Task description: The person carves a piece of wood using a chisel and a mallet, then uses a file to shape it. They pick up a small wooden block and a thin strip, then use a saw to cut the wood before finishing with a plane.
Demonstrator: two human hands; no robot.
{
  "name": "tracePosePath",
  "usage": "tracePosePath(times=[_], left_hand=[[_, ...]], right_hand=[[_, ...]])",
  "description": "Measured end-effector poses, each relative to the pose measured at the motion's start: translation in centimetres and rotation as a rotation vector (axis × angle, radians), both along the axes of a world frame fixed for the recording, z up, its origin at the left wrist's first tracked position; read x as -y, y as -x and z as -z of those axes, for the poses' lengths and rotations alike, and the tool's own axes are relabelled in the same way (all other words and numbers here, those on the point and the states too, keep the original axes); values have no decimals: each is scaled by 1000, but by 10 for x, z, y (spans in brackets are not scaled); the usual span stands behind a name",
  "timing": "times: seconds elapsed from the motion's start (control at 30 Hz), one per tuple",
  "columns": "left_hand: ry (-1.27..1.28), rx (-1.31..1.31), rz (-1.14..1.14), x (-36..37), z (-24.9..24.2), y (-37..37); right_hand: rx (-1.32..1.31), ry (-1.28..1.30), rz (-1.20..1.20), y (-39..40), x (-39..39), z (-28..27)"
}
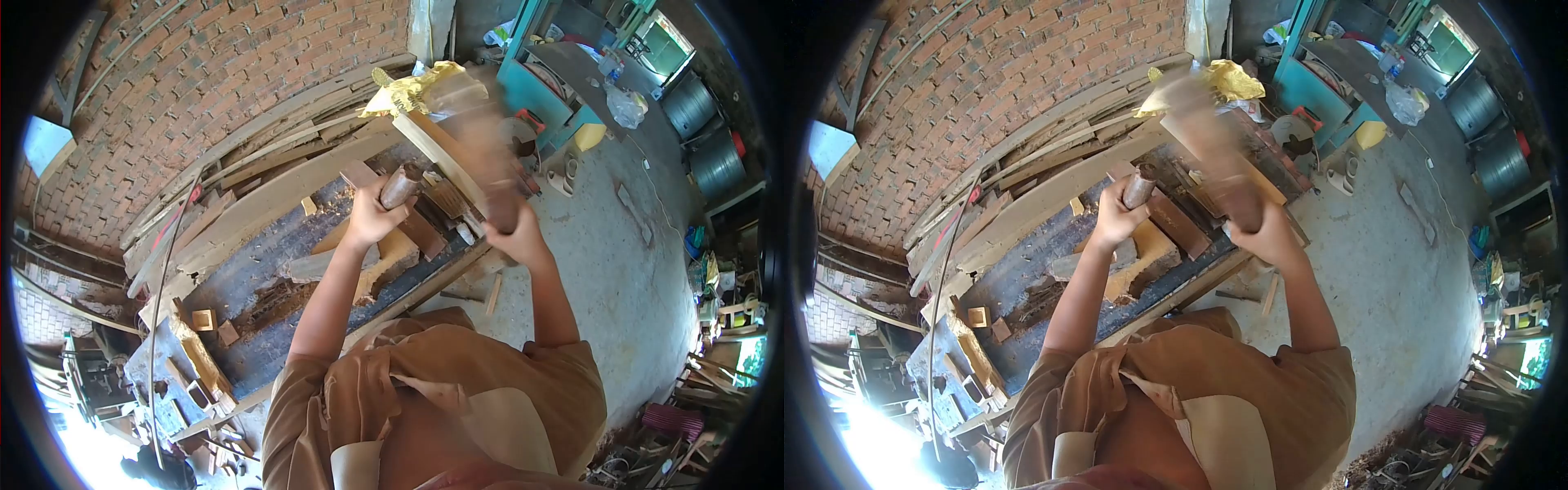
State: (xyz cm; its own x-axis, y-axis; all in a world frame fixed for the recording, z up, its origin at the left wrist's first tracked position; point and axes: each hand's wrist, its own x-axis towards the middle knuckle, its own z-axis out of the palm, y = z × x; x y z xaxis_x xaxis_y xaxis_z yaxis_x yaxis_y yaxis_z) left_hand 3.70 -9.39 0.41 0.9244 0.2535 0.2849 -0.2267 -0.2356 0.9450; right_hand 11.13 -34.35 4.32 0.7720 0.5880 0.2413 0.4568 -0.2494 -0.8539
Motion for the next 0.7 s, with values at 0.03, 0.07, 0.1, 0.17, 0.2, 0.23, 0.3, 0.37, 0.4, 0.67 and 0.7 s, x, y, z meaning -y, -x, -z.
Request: tracePosePath(times=[0.03, 0.07, 0.1, 0.17, 0.2, 0.23, 0.3, 0.37, 0.4, 0.67, 0.7], left_hand=[[-20, -27, -17, 3, -6, 4], [-41, -57, -33, 5, -9, 7], [-47, -58, -31, 4, -4, 5], [-12, 95, -84, 1, 10, -1], [-6, 86, -87, 1, 10, 1], [-19, 69, -86, 1, 8, 1], [-35, 51, -92, -3, 8, 0], [-78, 42, -75, -4, 12, 0], [-49, 42, -69, -2, 6, 2], [-77, 28, -66, -4, 1, 10], [-76, 23, -73, -5, 0, 10]], right_hand=[[122, 293, 6, 4, -1, -8], [-14, 338, -22, 3, 3, -18], [-16, 331, -20, 1, 7, -22], [-49, 268, 33, -7, 14, -25], [-56, 208, 51, -14, 18, -15], [-64, 217, 45, -17, 15, -4], [-1, 110, 140, -20, 5, 20], [7, 182, 151, -22, -7, 46], [-101, 315, 150, -24, -15, 58], [-25, 767, -2, -21, -69, 181], [49, 768, -21, -24, -74, 208]])
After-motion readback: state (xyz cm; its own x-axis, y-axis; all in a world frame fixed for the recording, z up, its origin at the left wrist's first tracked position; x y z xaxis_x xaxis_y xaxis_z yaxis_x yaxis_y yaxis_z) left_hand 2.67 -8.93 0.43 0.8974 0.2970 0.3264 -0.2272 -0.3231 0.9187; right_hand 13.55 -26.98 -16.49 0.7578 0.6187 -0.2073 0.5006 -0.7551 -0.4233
